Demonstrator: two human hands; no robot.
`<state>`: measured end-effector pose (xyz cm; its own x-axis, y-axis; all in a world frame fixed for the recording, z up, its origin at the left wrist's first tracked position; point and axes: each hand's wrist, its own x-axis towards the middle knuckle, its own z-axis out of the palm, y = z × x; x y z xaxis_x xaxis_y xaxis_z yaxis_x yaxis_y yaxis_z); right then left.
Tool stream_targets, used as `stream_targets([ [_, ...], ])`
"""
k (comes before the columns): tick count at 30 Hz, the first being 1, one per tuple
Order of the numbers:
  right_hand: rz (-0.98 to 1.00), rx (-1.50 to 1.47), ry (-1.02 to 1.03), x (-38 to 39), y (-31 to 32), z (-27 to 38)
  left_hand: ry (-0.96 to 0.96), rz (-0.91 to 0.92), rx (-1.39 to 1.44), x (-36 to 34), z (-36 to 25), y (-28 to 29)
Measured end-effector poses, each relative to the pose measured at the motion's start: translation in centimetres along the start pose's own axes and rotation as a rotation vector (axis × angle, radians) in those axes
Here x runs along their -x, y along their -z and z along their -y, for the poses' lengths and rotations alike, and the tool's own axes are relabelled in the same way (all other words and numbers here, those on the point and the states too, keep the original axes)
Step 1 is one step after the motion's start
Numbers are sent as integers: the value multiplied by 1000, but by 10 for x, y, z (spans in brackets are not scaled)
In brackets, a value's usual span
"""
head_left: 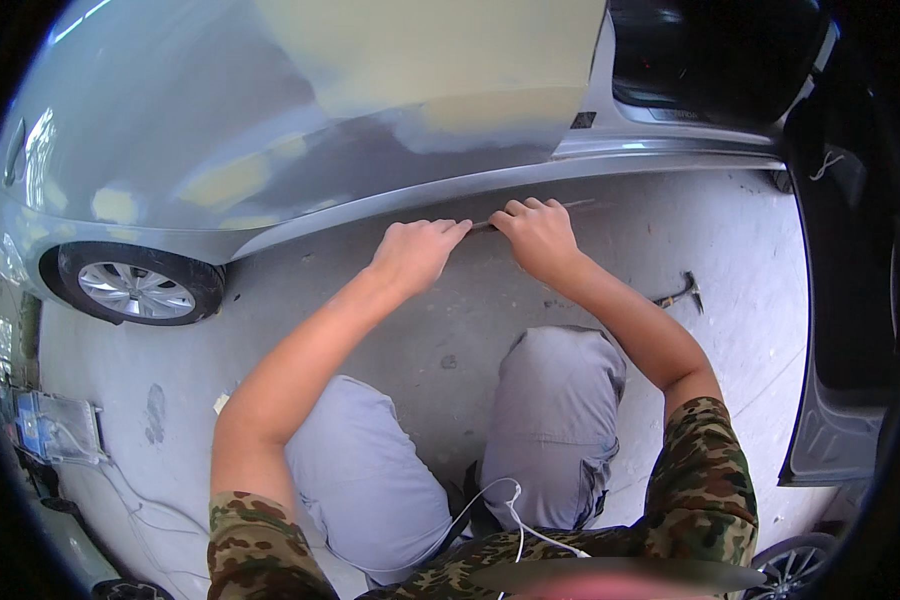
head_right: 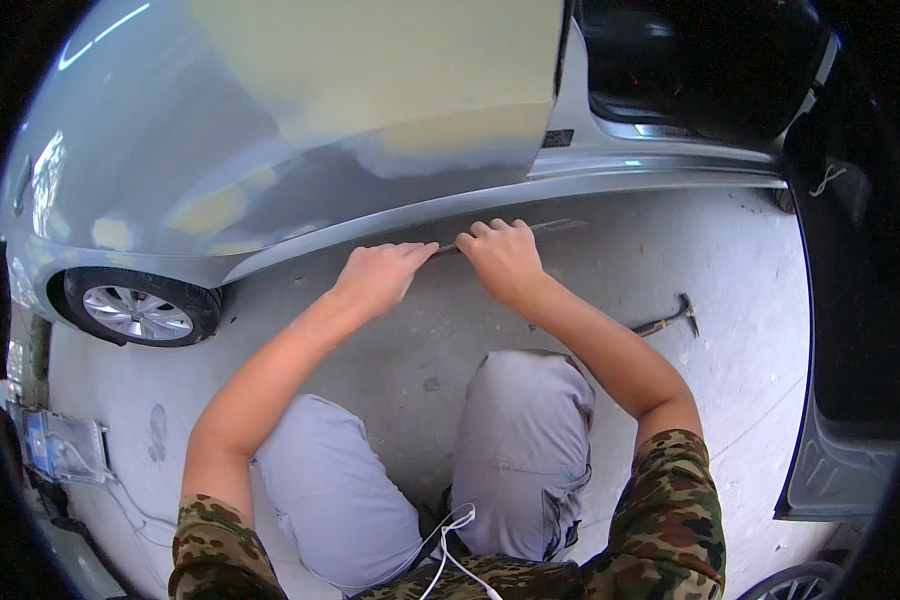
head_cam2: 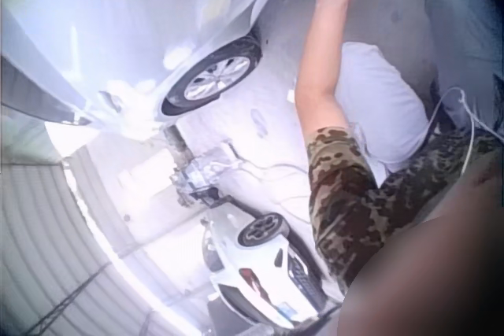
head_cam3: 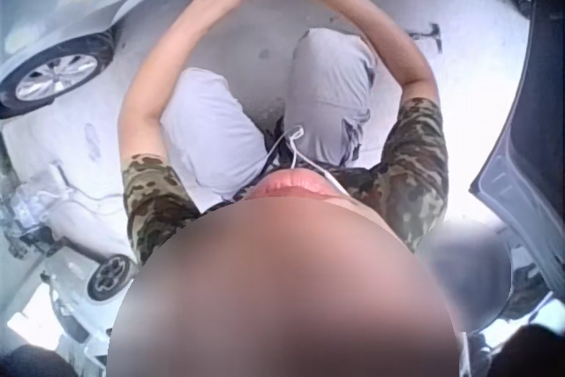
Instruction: The person applies body filler to the side of a silver car using a putty knife and a sanding block. They repeatedly scoop filler from a container, spread it onto the car's surface, and smooth it with the sanding block.
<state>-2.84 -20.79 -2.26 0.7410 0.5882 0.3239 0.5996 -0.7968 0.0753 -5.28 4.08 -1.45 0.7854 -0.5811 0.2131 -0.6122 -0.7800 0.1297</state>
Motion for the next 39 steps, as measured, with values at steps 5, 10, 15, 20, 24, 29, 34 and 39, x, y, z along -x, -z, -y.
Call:
stream_targets([
  [5,63,17,98,-19,32,14,130,52,72,11,7,22],
  [10,-492,-26,536,-45,84,98,203,-273,298,106,48,25],
  [15,-565,-481,1059,-28,130,164,471,-728,361,238,48,59],
  [20,153,-555,709,-64,40,216,815,-1502,624,408,22,60],
  [24,582,-909,333,-96,-84,297,737,-1895,670,452,-9,84],
  [29,1081,-1244,-146,-95,-157,415,936,-1938,773,483,-26,61],
  [34,1157,-1391,-333,-78,-173,465,951,-1905,851,495,-38,34],
  [39,1187,-1456,-331,-74,-166,469,1050,-1855,869,508,-32,3],
])
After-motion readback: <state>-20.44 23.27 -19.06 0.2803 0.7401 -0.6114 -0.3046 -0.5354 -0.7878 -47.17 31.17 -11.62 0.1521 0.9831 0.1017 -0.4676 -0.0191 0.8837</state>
